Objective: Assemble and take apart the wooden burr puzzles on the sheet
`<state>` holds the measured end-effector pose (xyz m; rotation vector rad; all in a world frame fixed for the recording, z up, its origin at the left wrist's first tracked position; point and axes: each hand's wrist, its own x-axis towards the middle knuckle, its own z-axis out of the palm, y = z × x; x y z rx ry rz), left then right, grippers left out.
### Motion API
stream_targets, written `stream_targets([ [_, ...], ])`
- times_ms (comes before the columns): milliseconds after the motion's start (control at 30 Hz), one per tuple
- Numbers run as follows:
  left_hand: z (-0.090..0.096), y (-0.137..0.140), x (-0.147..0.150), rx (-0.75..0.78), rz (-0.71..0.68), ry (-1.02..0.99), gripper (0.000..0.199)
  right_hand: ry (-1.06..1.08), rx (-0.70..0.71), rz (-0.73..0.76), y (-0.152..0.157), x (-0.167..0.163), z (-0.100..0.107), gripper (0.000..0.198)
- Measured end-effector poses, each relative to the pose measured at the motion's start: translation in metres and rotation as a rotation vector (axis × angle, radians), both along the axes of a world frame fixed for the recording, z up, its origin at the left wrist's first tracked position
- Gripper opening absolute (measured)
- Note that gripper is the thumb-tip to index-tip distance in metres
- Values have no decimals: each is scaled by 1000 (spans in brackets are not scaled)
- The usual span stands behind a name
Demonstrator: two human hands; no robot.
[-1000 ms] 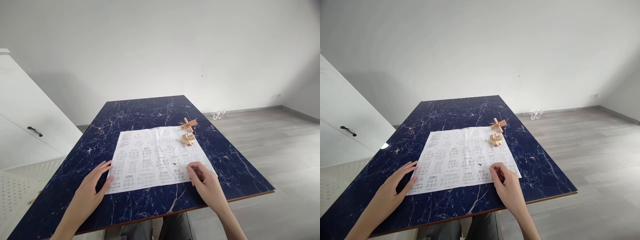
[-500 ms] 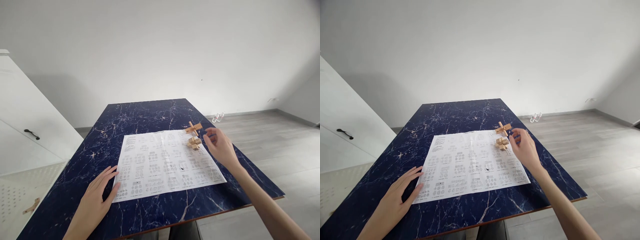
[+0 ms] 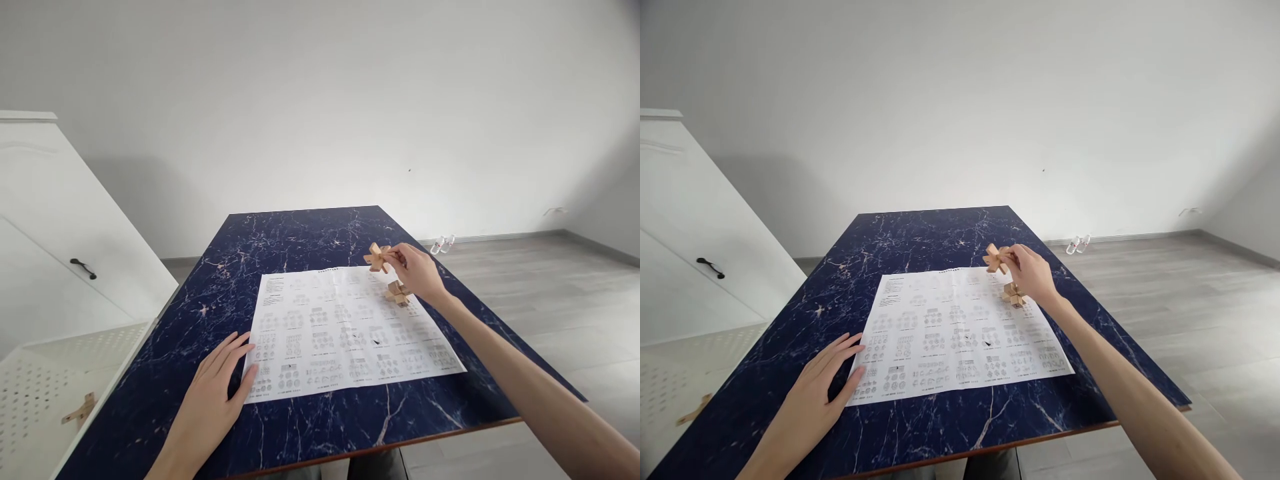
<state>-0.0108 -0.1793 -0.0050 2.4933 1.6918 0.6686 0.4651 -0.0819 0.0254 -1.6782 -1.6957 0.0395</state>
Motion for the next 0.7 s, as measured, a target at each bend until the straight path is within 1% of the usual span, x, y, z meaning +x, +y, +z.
stream_targets([
  [100, 15, 3, 16, 84, -43, -51, 41, 17, 90, 104, -17, -41, 13, 28],
  [133, 22, 5, 24, 64, -84, -90, 43, 50, 125, 204, -23, -57, 17, 28],
  [167, 29, 9, 35, 12, -126, -140, 47, 84, 138, 311, -28, -73, 19, 27],
  [200, 35, 14, 45, -49, -153, -194, 53, 107, 120, 410, -33, -88, 20, 27],
  [267, 46, 29, 65, -167, -203, -270, 81, 120, 102, 559, -40, -116, 19, 28],
  [300, 49, 38, 73, -226, -255, -290, 97, 117, 101, 602, -42, -128, 16, 28],
  [333, 51, 47, 78, -284, -315, -303, 107, 108, 106, 627, -43, -138, 13, 27],
  [367, 52, 56, 82, -345, -365, -303, 111, 94, 111, 639, -44, -146, 9, 27],
  [400, 51, 65, 83, -378, -392, -311, 110, 86, 115, 642, -44, -152, 5, 26],
  [433, 50, 72, 83, -388, -413, -334, 104, 95, 119, 646, -43, -157, 0, 26],
  [500, 47, 82, 81, -394, -449, -389, 99, 147, 126, 657, -41, -162, -8, 24],
  [600, 42, 87, 77, -375, -466, -451, 96, 247, 120, 655, -40, -165, -18, 18],
  [700, 37, 87, 77, -342, -447, -509, 89, 329, 59, 624, -40, -166, -23, 13],
])
